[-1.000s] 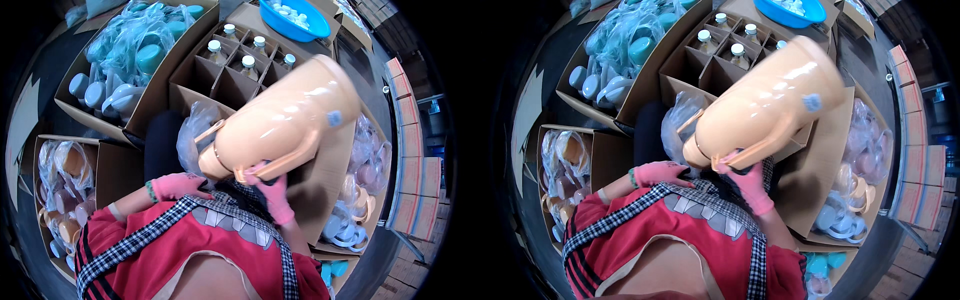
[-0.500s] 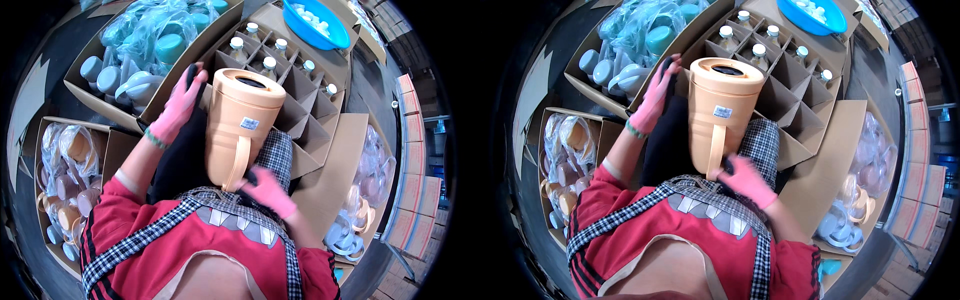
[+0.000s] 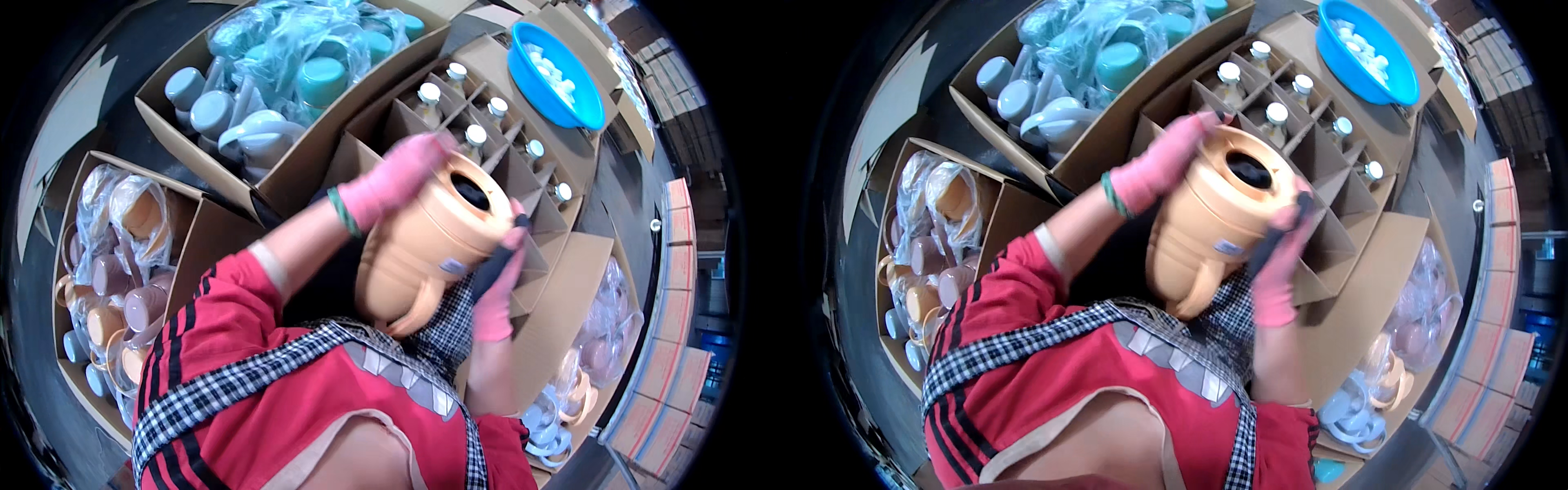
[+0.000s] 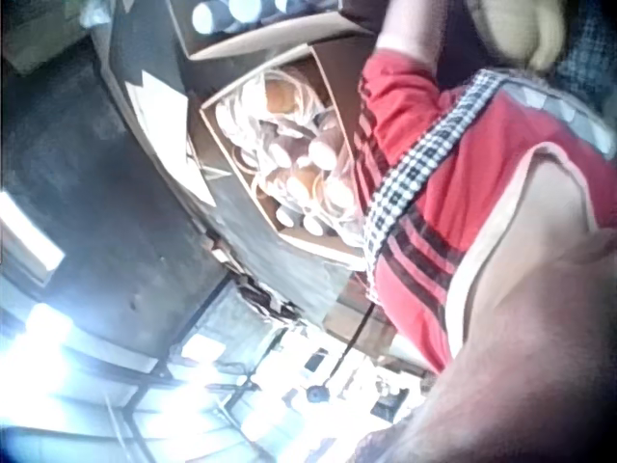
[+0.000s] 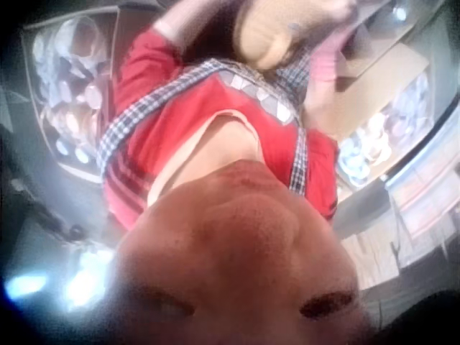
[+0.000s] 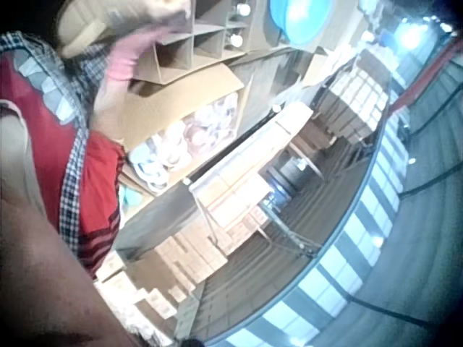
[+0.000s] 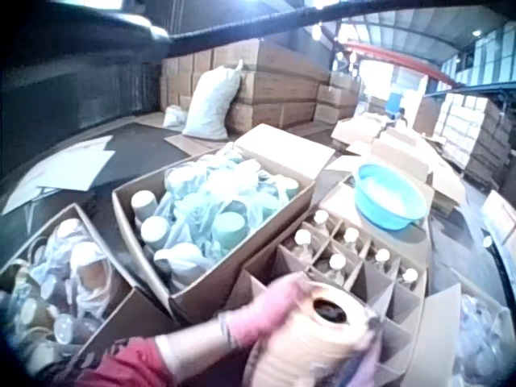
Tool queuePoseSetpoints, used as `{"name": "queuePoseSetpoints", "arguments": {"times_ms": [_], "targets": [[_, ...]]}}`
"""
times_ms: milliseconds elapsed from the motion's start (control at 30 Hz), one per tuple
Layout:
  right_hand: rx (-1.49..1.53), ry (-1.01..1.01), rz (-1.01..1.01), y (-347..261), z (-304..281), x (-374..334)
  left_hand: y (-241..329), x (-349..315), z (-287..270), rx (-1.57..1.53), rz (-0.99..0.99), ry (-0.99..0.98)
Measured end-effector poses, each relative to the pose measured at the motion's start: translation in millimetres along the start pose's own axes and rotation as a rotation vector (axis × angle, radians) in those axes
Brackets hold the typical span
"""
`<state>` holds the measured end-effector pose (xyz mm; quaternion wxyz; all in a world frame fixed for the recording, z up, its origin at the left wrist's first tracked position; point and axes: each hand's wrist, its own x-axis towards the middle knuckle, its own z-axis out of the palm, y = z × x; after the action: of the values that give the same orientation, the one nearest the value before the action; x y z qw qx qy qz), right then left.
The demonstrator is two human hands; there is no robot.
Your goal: The person sits on the floor surrounded by boxes of kitchenware and assembles several thermos-style containers. They remove the containers from plastic packaging, unscrew the lids, inspect the interiors, and reassemble them. The person handles teal, white, and beige containers, placing the finished units into cardboard boxes.
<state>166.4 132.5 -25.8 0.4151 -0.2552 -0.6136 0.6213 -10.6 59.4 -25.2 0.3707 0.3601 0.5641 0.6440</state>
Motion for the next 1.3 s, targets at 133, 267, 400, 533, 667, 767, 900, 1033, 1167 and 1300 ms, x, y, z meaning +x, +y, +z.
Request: {"name": "queuePoseSetpoints", "arguments": {"times_ms": [133,267,400,533,667,767,900,1033,1167,1300], "targets": [[0.133,0.086,0.541,23.4,-48.3,61.7,33.2,-57.9,43.9,0.954,0.581,0.104],[-0.248,0.018,-0.184,5.9,4.9,-0.7,3.0,19.2,-25.6,0.045,-0.114,0.152],[0.108,-0.022,0.290,5.1,-31.3,39.2,13.1,-26.4,29.1,0.599,0.324,0.152],[0.016,0.271,0.302,22.7,-48.9,60.6,17.3,-39.3,37.7,0.739,0.522,0.182],[-0.656,-0.013,-0.366,-11.3,5.4,-17.3,-1.4,14.9,-4.0,-0.639,-0.223,-0.139],[0.127,0.025,0.318,9.6,-36.9,40.8,30.9,-45.5,38.2,0.664,0.414,0.135],[-0.123,0.320,0.206,15.7,-33.4,45.0,18.6,-34.7,16.5,0.715,0.565,0.232],[-0.346,-0.029,-0.139,-4.3,-6.4,0.7,1.5,-11.2,14.1,0.276,0.279,0.193],[-0.143,0.084,0.202,16.0,-39.5,37.1,15.9,-44.9,28.8,0.655,0.652,0.316],[0.050,0.054,0.108,15.6,-17.8,27.1,12.5,-24.0,11.9,0.470,0.433,0.108]]}}
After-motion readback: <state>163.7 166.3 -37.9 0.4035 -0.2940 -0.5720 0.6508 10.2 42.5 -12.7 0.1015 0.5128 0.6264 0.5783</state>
